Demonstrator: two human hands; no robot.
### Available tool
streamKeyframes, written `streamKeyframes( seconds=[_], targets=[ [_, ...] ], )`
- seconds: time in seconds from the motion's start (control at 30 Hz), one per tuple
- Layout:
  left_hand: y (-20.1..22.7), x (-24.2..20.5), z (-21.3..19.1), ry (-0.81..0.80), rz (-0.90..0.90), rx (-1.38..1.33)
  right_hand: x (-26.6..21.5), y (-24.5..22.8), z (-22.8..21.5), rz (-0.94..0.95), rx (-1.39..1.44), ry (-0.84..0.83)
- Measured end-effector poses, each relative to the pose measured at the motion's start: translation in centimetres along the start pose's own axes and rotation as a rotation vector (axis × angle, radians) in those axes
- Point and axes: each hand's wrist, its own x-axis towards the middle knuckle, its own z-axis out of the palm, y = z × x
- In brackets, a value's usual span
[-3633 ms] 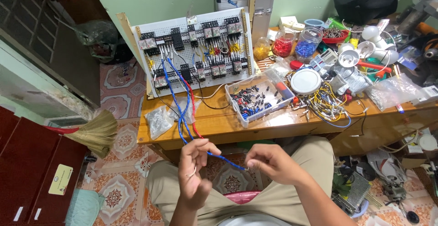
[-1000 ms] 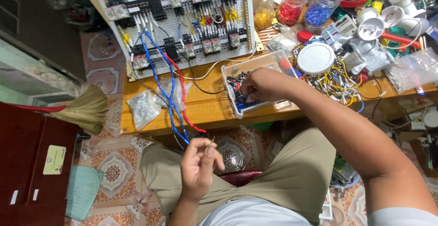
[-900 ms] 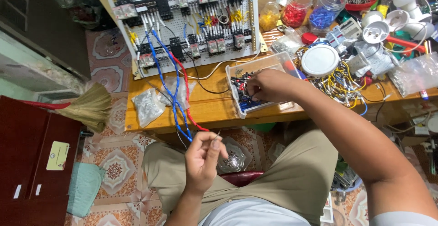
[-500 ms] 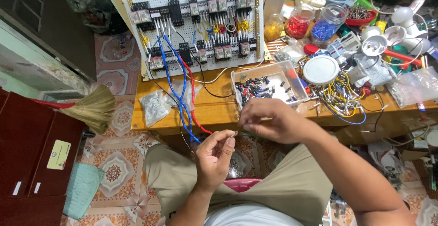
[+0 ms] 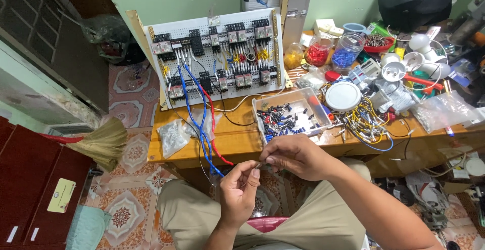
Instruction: The person sits cross-legged and works on a breadboard circuit, stripping and twisting wires, and inserting small electronic components from a plastic container into the board. The person handles blue and red wires and various small parts throughout the task.
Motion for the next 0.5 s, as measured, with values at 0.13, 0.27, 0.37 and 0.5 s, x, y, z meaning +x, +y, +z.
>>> streamKeyframes(
  seconds=[0.13,0.27,0.37,0.5],
  targets=[
    [0.2,0.1,0.1,0.002,0.003,0.024,0.0,0.2,0.4,-0.062,-0.107,0.058],
    [0.0,0.2,0.1,-0.001,0.041,0.065,-0.4,1.2,0.6,-0.023,-0.137,0.096],
    [0.1,0.2,0.0,-0.001,0.073,0.055,-0.2,0.7,0.6,-0.038,-0.109,0.067],
    [0.0,0.3,0.1,-0.005,0.057,0.058,-0.1,0.7,0.7,-0.06,-0.149,0.058]
  ],
)
